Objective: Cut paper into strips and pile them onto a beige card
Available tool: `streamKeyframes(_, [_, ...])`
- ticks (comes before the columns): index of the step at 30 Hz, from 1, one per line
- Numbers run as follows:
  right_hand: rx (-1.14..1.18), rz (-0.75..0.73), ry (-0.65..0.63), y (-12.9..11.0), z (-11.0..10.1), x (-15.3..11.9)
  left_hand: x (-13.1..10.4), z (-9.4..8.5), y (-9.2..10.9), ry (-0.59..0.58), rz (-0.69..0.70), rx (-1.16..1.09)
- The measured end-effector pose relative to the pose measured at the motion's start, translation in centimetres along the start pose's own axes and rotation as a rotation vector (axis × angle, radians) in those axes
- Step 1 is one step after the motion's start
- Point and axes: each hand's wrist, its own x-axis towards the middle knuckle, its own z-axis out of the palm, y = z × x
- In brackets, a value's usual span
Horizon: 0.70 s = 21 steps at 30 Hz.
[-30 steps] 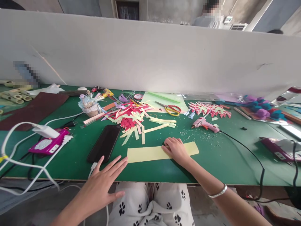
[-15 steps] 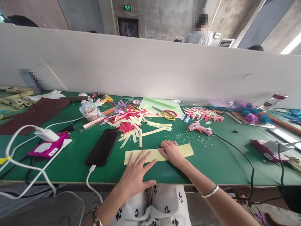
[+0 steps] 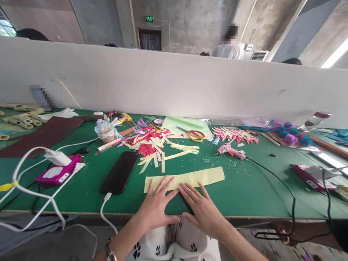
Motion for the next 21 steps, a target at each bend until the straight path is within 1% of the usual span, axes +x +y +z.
streamKeyframes(3, [-0.030,0.040,0.035,-0.2,0.6,0.0,0.0,0.0,0.0,0.023,0.006,-0.003])
streamKeyframes(6, [-0.062,0.088,0.056,0.3,0.9,-0.5,0.0,-0.1,0.0,0.038,0.005,-0.001])
streamKeyframes(12, [-0.107,0.260,0.076,2.1,0.7,-3.2,0.3,-0.4,0.0,-0.006,-0.002,0.010])
streamKeyframes(15, [-0.146,0.345,0.105,3.1,0.6,-4.7,0.3,-0.4,-0.1,0.011,0.014,0.018])
streamKeyframes(18, [-0.192,0.432,0.132,4.2,0.6,-5.9,0.0,-0.4,-0.6,0.035,0.035,0.029])
streamKeyframes(21, [-0.219,0.493,0.142,4.9,0.7,-6.6,-1.1,-0.5,-1.7,0.065,0.044,0.044])
